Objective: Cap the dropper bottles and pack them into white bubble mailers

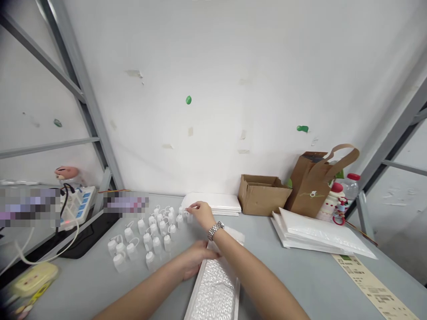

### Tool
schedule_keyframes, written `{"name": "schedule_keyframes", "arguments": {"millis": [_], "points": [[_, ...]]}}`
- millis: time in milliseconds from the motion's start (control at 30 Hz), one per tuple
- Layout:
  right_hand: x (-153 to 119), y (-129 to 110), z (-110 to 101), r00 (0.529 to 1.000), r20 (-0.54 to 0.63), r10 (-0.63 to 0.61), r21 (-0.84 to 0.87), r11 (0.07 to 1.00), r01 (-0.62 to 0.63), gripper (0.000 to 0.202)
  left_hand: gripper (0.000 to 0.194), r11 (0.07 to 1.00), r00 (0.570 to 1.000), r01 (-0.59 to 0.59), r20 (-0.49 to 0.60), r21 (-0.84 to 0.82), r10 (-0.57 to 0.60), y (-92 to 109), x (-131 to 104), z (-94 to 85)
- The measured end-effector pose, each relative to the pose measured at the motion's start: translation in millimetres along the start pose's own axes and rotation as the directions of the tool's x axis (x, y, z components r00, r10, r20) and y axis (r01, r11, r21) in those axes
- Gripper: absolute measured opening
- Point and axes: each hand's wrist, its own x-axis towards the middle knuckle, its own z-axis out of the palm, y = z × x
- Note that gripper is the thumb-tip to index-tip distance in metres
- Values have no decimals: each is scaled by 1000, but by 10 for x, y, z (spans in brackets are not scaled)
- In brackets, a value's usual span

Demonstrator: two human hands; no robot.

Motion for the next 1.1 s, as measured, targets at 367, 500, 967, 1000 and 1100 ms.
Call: {"name": "schedule_keyframes", "arguments": {"millis": [367, 500, 967, 1000, 1100], "points": [[-760, 235, -848, 873, -361, -329, -22, 938, 345, 22, 36, 999, 1000, 25, -17, 30, -25, -12, -33, 11], [-1032, 543, -1105, 869, -433, -241, 59, 954, 295, 23, 39, 998, 998, -5, -55, 61, 9, -33, -6, 13], [-1055, 637, -1366, 996, -83, -27, 170, 985, 40, 28, 40, 984, 989, -88, -107, 153, 105, -34, 51, 46], [-1060, 630, -1367, 1000, 0, -23, 159, 987, 22, 27, 41, 982, 987, -96, -109, 161, 114, -41, 55, 41], [-1083, 597, -1349, 990, 136, -31, 71, 997, 22, 26, 43, 977, 985, -109, -116, 183, 131, -52, 52, 29]]}}
